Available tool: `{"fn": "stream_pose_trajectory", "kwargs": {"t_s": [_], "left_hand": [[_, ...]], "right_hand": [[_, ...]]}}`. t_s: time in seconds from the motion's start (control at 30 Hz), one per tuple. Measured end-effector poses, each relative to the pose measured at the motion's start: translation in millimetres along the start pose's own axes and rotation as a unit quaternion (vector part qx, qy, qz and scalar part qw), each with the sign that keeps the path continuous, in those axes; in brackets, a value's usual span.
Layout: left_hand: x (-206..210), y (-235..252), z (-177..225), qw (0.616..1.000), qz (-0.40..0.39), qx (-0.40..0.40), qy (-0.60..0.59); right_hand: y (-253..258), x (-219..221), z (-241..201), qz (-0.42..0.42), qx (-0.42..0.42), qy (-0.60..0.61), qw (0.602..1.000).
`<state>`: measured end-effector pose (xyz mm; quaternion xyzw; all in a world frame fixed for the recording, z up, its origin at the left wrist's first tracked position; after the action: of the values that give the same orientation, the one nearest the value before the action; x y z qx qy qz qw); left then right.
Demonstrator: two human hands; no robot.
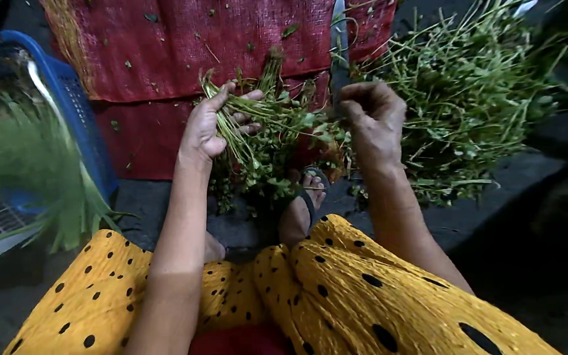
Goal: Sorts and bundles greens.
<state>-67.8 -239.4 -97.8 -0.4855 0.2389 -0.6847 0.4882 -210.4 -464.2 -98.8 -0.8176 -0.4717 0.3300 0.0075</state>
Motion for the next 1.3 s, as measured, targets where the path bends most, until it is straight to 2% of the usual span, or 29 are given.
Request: {"fn": "stream_pose_trajectory", "kwargs": {"t_s": [0.07, 0.1, 0.17, 0.2, 0.3, 0.4, 0.5, 0.57, 0.7, 0.77, 0.87, 0.93, 1.0, 1.07, 1.1, 1.17, 1.23, 1.3], "left_hand": [[-2.6, 1.3, -0.4, 1.0, 0.012, 0.0, -0.008], [-3.4, 2.2, -1.7, 1.0, 0.015, 0.0, -0.009], [-2.9, 4.5, -5.1, 1.0, 0.018, -0.002, -0.01], [-0.3, 4.5, -6.1, 1.0, 0.024, -0.001, -0.008], [6.4, 3.0, -5.5, 0.999, 0.033, 0.019, -0.013], [8.6, 1.7, -1.1, 0.995, 0.05, 0.077, 0.027], [6.7, 3.1, 6.3, 0.97, 0.054, 0.177, 0.161], [6.3, 5.7, 9.7, 0.95, 0.03, 0.227, 0.213], [8.5, 8.5, 8.9, 0.941, -0.025, 0.221, 0.256], [6.3, 8.4, 8.1, 0.957, -0.026, 0.184, 0.223], [-5.5, 7.6, 7.6, 0.993, 0.002, 0.104, 0.05], [-11.9, 7.3, 7.1, 0.996, 0.016, 0.067, -0.052], [-14.9, 9.0, 7.0, 0.994, 0.015, 0.049, -0.101], [-19.0, 10.8, 5.9, 0.993, 0.02, 0.048, -0.108], [-19.7, 11.9, 5.4, 0.993, 0.025, 0.048, -0.109], [-17.2, 14.0, 6.1, 0.991, 0.032, 0.054, -0.116], [-14.5, 14.0, 5.9, 0.989, 0.033, 0.06, -0.13], [-12.3, 12.5, 6.9, 0.99, 0.026, 0.063, -0.125]], "right_hand": [[-9.2, -7.3, -20.4, 0.07, -0.105, -0.072, 0.989], [-16.6, -3.8, -35.2, 0.077, -0.166, -0.077, 0.98], [-32.9, 16.7, -63.4, 0.029, -0.255, -0.063, 0.964], [-39.8, 31.3, -73.6, -0.007, -0.272, -0.068, 0.96], [-40.2, 76.6, -76.5, -0.059, -0.273, -0.077, 0.957], [-31.6, 96.4, -71.9, -0.091, -0.245, -0.053, 0.964], [-24.8, 88.1, -73.5, -0.083, -0.23, -0.078, 0.967], [-19.6, 73.8, -73.8, -0.063, -0.222, -0.114, 0.966], [-2.8, 29.4, -66.7, -0.019, -0.184, -0.157, 0.97], [8.5, -1.8, -54.4, 0.026, -0.148, -0.217, 0.965], [21.2, -41.5, -30.7, 0.059, -0.047, -0.344, 0.936], [19.8, -48.0, -26.7, 0.054, -0.035, -0.347, 0.936], [7.2, -34.8, -41.6, 0.061, -0.111, -0.28, 0.952], [-15.0, -3.0, -65.0, 0.027, -0.221, -0.164, 0.961], [-27.2, 15.9, -76.5, -0.001, -0.27, -0.115, 0.956], [-48.0, 52.3, -92.8, -0.055, -0.335, -0.108, 0.934], [-55.3, 79.1, -93.0, -0.081, -0.356, -0.133, 0.921], [-46.9, 92.9, -81.1, -0.098, -0.316, -0.087, 0.94]]}}
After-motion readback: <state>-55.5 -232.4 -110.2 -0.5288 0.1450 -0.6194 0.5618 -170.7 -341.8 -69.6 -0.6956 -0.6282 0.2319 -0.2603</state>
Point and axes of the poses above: each hand's wrist, its own y-axis towards the middle knuckle, its own x-axis out of the palm, z = x × y, the point moved 6 cm from there along y, towards the middle knuckle, and after that the axes turned 7 degrees about -y, right-handed, at the moved point
